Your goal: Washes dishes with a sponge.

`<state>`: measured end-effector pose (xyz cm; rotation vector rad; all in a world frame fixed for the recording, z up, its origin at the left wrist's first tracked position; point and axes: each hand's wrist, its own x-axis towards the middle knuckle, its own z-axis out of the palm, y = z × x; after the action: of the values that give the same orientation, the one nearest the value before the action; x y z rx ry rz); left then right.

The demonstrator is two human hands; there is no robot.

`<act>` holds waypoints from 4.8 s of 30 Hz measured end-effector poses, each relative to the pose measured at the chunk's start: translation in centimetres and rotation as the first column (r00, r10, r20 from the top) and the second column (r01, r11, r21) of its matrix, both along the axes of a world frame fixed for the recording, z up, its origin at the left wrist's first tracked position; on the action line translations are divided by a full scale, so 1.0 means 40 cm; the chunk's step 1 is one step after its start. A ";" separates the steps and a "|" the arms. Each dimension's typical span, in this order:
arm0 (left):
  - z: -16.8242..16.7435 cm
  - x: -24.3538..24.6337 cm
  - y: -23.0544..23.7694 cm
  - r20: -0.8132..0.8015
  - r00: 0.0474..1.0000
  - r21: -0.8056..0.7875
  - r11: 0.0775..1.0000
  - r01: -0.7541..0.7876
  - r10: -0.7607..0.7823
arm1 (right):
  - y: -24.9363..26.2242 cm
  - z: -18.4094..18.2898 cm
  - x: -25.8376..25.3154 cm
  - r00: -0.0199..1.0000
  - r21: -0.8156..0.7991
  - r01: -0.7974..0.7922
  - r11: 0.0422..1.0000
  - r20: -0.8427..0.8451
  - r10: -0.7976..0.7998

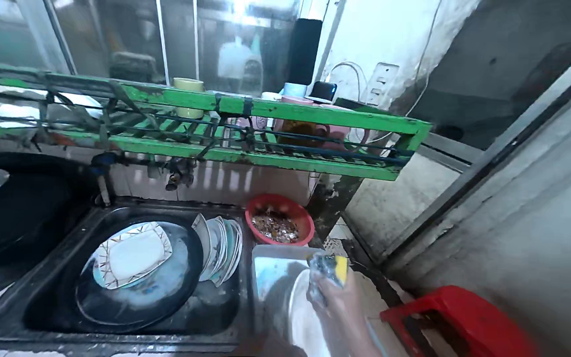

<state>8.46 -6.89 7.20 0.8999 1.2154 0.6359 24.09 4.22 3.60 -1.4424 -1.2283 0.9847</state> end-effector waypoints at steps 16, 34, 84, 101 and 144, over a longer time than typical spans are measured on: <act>-0.019 -0.059 0.031 0.109 0.986 0.036 0.992 0.124 -0.127 | -0.162 0.063 -0.089 0.961 0.399 -0.271 0.876 0.054 0.273; -0.024 -0.035 0.012 0.124 0.992 0.126 0.992 0.004 -0.019 | -0.004 0.021 -0.001 0.998 0.056 0.055 0.997 0.017 -0.056; -0.011 -0.027 0.141 0.343 0.892 -0.006 0.950 -0.311 0.294 | -0.072 0.036 0.063 0.986 0.005 -0.034 0.999 0.167 0.032; -0.036 0.034 0.058 -0.157 0.975 0.171 0.967 0.186 -0.160 | -0.153 0.030 0.083 0.914 0.301 -0.257 0.918 0.384 0.130; -0.035 0.011 0.009 0.408 0.807 0.092 0.861 -0.501 0.426 | -0.118 0.008 0.153 0.981 0.071 0.009 0.997 0.193 -0.022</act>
<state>8.90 -6.54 5.79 0.5920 1.0335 1.2885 30.19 -0.51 3.91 -1.5175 -1.3763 0.7967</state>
